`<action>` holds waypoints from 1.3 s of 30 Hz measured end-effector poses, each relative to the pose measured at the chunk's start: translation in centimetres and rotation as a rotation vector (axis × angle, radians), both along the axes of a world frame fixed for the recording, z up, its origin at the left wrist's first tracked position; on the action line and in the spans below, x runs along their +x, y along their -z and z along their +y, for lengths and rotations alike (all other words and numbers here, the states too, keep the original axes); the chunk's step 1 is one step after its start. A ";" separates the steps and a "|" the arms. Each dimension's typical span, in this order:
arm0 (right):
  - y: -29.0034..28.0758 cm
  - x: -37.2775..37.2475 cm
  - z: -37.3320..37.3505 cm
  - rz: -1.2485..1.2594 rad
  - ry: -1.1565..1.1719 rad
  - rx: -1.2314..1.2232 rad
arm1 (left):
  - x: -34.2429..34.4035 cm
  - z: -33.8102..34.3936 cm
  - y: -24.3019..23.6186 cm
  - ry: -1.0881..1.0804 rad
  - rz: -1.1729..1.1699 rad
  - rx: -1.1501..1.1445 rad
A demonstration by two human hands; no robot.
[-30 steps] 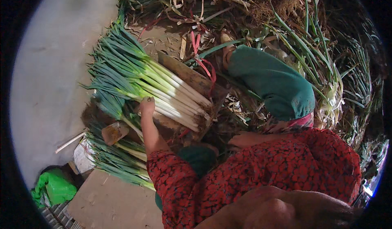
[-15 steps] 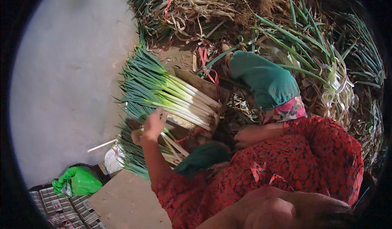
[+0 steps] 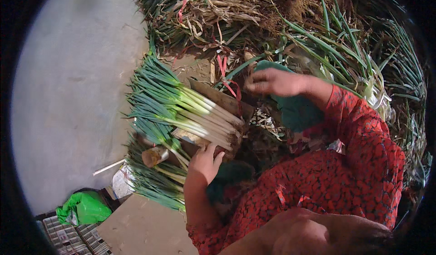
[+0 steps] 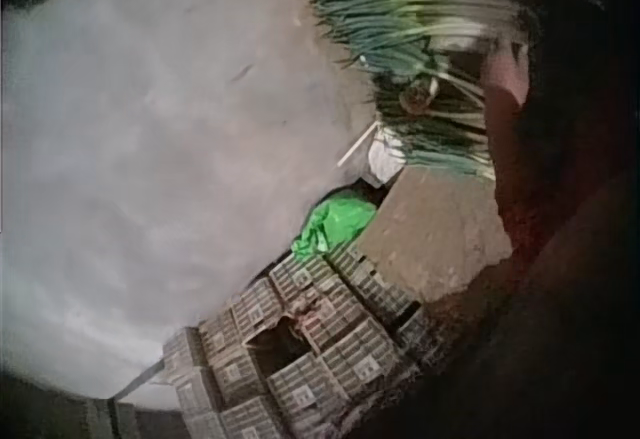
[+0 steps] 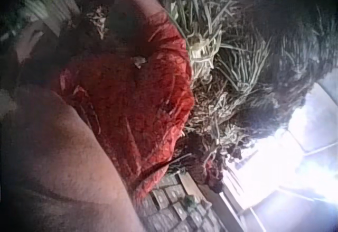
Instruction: The person sits on the floor and repeatedly picks up long green onions, peels off outer layers, and trims the root ends using a knife. The trimmed onions are placed in a neat pile next to the work area.
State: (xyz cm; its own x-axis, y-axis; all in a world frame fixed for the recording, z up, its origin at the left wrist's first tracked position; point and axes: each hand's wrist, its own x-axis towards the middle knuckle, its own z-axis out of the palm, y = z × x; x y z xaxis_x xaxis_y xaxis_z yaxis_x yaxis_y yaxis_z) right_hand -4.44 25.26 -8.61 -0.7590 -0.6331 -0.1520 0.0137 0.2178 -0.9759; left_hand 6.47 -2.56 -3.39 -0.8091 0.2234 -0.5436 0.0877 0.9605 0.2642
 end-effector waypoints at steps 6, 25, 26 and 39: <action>9.9 -13.1 7.3 0.405 0.642 0.553 | -1.3 -0.2 0.7 0.113 -0.061 0.090; 10.5 -27.5 13.3 0.513 0.907 1.272 | -6.2 -1.0 5.0 -0.015 -0.150 0.066; 9.9 -27.5 13.7 0.434 0.819 1.330 | -6.2 -0.7 5.1 -0.013 -0.173 0.045; 8.6 -23.1 6.7 0.544 0.407 1.251 | -5.7 1.7 6.1 0.093 -0.118 0.058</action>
State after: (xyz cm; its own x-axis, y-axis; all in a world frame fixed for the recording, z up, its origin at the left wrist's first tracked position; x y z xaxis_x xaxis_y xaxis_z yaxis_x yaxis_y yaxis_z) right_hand -27.56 31.96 -17.23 -0.9968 -0.0283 -0.0742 -0.0246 0.9984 -0.0504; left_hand 0.79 -0.87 -9.52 -0.7145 0.3283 -0.6178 0.1411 0.9325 0.3323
